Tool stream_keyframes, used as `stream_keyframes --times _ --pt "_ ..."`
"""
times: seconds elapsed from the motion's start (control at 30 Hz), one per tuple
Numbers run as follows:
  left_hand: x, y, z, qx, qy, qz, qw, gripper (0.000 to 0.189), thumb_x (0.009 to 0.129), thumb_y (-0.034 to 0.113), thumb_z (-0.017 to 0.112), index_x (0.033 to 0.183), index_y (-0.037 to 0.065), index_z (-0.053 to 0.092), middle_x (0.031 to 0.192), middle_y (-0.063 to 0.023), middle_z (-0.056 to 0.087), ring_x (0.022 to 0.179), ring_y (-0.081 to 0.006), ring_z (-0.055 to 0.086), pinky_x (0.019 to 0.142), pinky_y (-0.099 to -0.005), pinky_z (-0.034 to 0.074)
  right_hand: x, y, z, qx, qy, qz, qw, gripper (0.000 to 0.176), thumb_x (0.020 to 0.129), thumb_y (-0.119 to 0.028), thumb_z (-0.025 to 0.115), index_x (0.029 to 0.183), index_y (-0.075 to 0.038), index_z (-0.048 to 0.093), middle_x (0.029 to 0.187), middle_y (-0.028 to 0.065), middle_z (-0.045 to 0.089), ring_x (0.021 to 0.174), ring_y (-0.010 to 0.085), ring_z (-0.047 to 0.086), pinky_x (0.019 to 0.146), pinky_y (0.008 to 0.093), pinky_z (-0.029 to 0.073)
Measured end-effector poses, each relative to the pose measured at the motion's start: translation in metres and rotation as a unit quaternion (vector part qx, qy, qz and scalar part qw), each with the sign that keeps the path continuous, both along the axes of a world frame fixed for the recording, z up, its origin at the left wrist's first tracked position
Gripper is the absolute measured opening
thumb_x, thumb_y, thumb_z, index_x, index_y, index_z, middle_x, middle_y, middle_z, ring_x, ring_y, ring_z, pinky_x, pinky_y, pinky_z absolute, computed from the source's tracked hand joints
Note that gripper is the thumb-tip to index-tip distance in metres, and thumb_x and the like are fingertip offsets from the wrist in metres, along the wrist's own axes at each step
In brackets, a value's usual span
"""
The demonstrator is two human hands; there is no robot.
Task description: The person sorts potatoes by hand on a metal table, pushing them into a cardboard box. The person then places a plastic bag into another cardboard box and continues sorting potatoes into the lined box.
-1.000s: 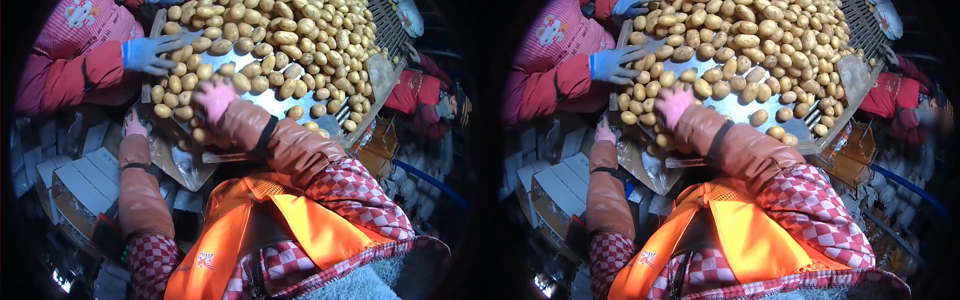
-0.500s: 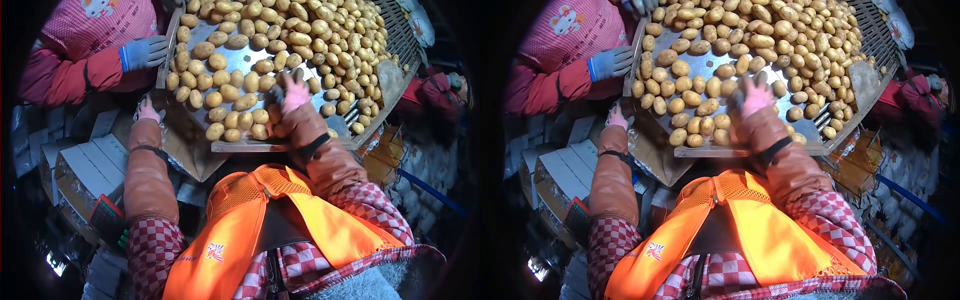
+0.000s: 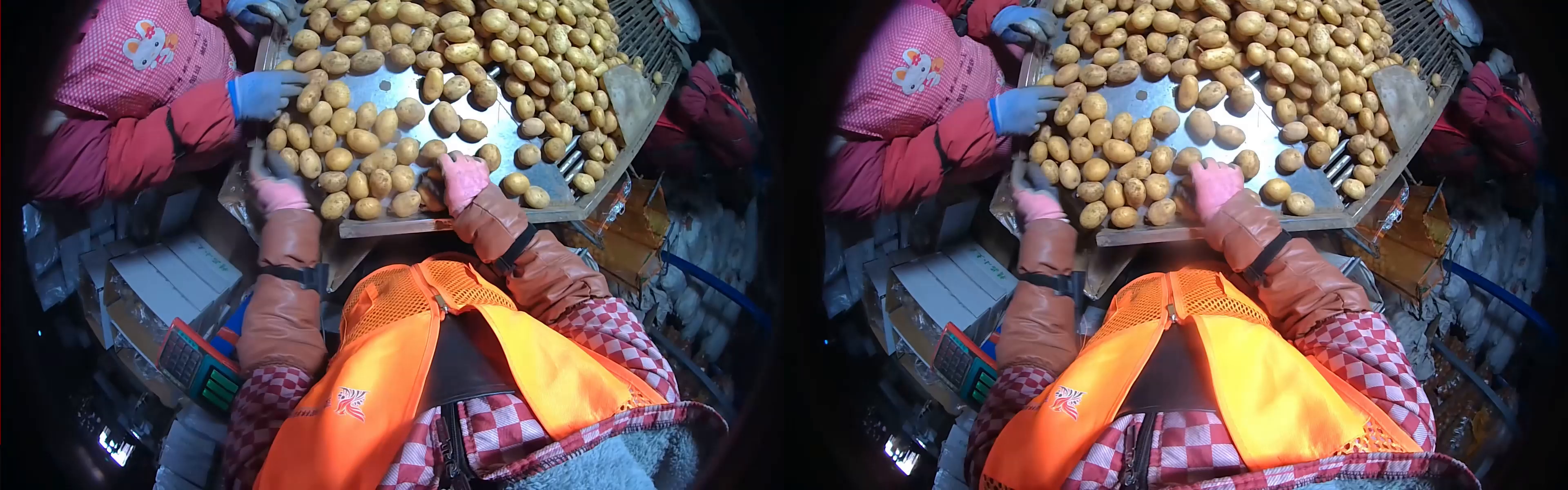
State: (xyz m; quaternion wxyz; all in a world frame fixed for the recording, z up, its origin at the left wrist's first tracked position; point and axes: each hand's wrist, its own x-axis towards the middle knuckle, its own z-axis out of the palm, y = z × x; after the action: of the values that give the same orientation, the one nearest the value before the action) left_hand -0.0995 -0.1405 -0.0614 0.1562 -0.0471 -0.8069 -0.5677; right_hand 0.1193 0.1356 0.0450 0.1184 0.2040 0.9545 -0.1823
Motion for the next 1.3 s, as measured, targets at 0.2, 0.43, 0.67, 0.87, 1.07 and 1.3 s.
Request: stream_keyframes --times 0.2,0.43,0.67,0.87,1.07,1.3 --pt "0.068 0.092 0.075 -0.529 0.061 -0.189 0.825 0.054 0.083 0.048 0.070 0.134 0.034 0.059 0.142 -0.0166 0.049 0.133 -0.0376 0.044 0.110 -0.0472 0.037 0.003 0.026 -0.015 -0.200 0.168 -0.035 0.965 0.035 0.086 -0.024 0.073 0.115 -0.007 0.063 0.101 0.0157 0.066 0.089 0.0339 0.066 0.082 0.0390 0.053" --pt "0.087 0.037 0.078 -0.480 0.051 -0.074 0.873 0.039 0.080 0.022 0.072 0.119 0.021 0.069 0.134 -0.0115 0.056 0.116 -0.0351 0.056 0.101 -0.0437 0.046 0.083 0.141 0.025 -0.741 0.160 -0.415 0.503 0.039 0.093 -0.038 0.063 0.117 -0.007 0.063 0.097 0.0064 0.063 0.081 0.0220 0.060 0.070 0.0331 0.052" --pt "0.106 0.153 0.107 -0.521 -0.202 -0.217 0.800 0.054 0.084 0.005 0.052 0.137 0.014 0.055 0.118 -0.0201 0.064 0.107 -0.0399 0.063 0.090 -0.0495 0.051 0.091 0.112 0.077 -0.438 0.218 -0.160 0.857 0.046 0.088 -0.014 0.063 0.132 -0.005 0.054 0.113 0.0103 0.066 0.101 0.0216 0.064 0.083 0.0370 0.054" --pt "0.063 0.159 0.129 -0.568 -0.232 -0.210 0.761 0.048 0.088 0.009 0.053 0.137 0.013 0.054 0.109 -0.0238 0.067 0.104 -0.0399 0.064 0.088 -0.0482 0.051 0.077 0.136 0.025 -0.811 0.194 -0.336 0.439 0.056 0.097 -0.039 0.060 0.135 0.001 0.050 0.124 0.0201 0.060 0.111 0.0362 0.061 0.094 0.0500 0.053" --pt "0.090 0.187 0.108 -0.433 -0.127 -0.193 0.871 0.053 0.080 0.008 0.061 0.133 0.011 0.056 0.114 -0.0195 0.066 0.108 -0.0371 0.063 0.094 -0.0438 0.050 0.096 0.146 0.001 -0.721 0.254 -0.236 0.600 0.055 0.095 -0.034 0.062 0.141 -0.007 0.048 0.130 0.0106 0.056 0.118 0.0240 0.056 0.099 0.0453 0.049" --pt "0.107 0.250 0.107 -0.572 0.115 -0.366 0.725 0.072 0.082 0.045 0.069 0.146 0.024 0.043 0.150 -0.0116 0.042 0.136 -0.0357 0.041 0.111 -0.0531 0.033 0.121 0.156 0.011 -0.617 0.184 -0.251 0.722 0.056 0.091 -0.032 0.064 0.141 -0.009 0.051 0.124 0.0069 0.058 0.110 0.0173 0.058 0.094 0.0359 0.050"
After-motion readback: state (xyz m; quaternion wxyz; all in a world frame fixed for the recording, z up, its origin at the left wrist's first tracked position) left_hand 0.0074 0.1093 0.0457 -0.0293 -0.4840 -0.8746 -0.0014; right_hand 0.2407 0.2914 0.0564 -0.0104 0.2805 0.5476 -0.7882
